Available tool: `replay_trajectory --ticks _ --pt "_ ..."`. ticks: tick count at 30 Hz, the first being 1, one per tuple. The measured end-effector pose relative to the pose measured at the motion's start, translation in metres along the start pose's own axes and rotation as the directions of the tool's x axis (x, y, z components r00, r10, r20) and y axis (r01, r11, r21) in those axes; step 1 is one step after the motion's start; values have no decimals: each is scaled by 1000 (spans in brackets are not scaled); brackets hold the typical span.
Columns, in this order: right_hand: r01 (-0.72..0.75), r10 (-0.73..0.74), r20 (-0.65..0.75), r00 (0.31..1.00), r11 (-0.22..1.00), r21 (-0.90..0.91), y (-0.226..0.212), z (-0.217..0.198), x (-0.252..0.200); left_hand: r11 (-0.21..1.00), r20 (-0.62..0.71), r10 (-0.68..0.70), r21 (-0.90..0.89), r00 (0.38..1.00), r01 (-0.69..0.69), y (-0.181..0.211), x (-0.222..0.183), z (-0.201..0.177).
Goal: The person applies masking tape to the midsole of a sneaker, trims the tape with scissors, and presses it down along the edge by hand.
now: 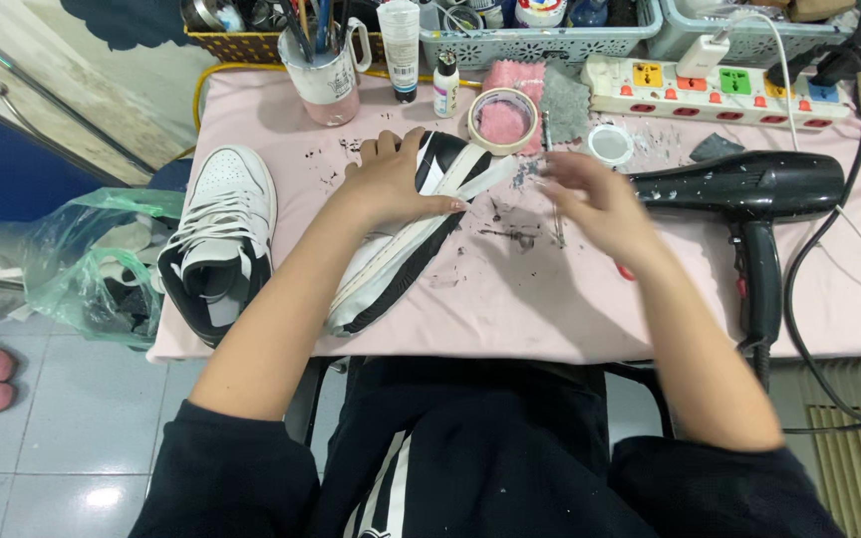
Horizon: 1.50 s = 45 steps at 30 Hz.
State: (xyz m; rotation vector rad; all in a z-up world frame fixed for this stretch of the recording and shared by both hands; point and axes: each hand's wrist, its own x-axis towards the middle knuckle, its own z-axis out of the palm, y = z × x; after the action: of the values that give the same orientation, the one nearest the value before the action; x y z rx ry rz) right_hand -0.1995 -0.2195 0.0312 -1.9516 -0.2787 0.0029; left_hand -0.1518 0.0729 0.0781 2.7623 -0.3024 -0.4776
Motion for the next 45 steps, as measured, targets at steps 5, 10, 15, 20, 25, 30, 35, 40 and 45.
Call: replay_trajectory --ticks 5,10,15,20,25,30,35,40,45 --pt "-240 276 -14 961 858 453 22 49 41 995 -52 95 21 994 -94 -11 1 17" --pt "-160 233 -69 970 828 537 44 61 60 981 -98 174 101 980 -164 -13 1 23" --pt "-151 235 -72 969 799 582 57 69 67 968 -117 231 122 966 -217 -9 -4 22" --pt "-110 222 -101 970 767 632 56 77 67 953 -216 301 111 929 -283 -4 -16 27" --pt "-80 231 -147 962 750 657 55 85 65 945 -273 328 110 904 -309 -8 -15 31" --pt "-43 204 -194 960 788 614 54 88 68 930 -293 364 161 884 -329 -9 -13 34" --pt "-47 215 -178 960 752 658 49 90 67 935 -296 351 150 888 -320 -10 -14 35" --pt "-48 232 -169 958 710 702 44 90 67 937 -299 346 151 889 -314 -8 -15 34" --pt "-75 259 -161 952 712 698 43 91 68 927 -306 369 186 877 -325 -8 -16 34"
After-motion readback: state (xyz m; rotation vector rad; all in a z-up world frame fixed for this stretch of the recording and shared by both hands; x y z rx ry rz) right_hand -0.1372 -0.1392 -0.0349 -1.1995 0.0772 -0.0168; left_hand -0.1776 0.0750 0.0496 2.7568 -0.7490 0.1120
